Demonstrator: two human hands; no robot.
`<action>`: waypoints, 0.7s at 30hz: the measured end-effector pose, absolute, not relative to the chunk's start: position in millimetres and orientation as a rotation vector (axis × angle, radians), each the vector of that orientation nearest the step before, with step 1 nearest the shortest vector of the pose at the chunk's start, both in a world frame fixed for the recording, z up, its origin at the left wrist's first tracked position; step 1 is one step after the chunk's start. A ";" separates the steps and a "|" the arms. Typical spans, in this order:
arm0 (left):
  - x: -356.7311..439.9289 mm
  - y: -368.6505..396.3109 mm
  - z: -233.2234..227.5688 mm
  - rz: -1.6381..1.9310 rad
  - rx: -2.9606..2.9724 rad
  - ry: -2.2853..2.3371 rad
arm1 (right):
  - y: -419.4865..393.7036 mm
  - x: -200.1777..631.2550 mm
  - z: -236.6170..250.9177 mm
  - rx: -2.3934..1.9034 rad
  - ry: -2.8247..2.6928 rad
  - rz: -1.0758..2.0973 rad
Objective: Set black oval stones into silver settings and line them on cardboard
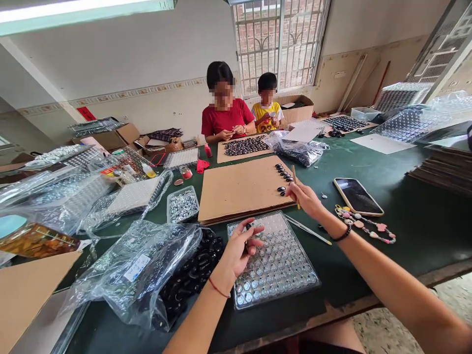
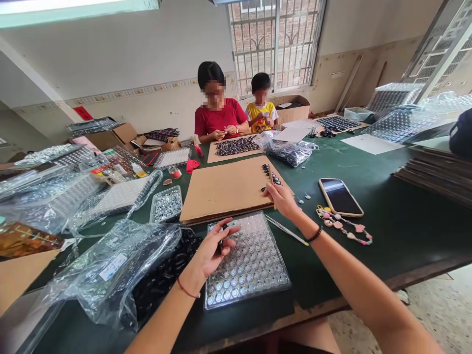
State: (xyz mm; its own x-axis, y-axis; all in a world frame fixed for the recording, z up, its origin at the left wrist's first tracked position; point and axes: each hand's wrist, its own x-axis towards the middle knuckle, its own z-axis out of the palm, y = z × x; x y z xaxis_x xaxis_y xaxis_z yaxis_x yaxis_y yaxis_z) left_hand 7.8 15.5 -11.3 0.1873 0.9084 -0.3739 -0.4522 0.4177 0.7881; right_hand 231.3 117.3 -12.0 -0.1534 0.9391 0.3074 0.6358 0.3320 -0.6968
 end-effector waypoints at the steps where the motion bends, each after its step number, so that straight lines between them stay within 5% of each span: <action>1: 5.7 16.7 -10.4 1.047 0.618 0.952 | 106.6 227.0 -15.5 -1.336 -1.875 0.583; 21: -9.6 28.9 -8.7 1.135 0.865 1.093 | 70.4 172.1 -32.6 -1.065 -2.131 0.668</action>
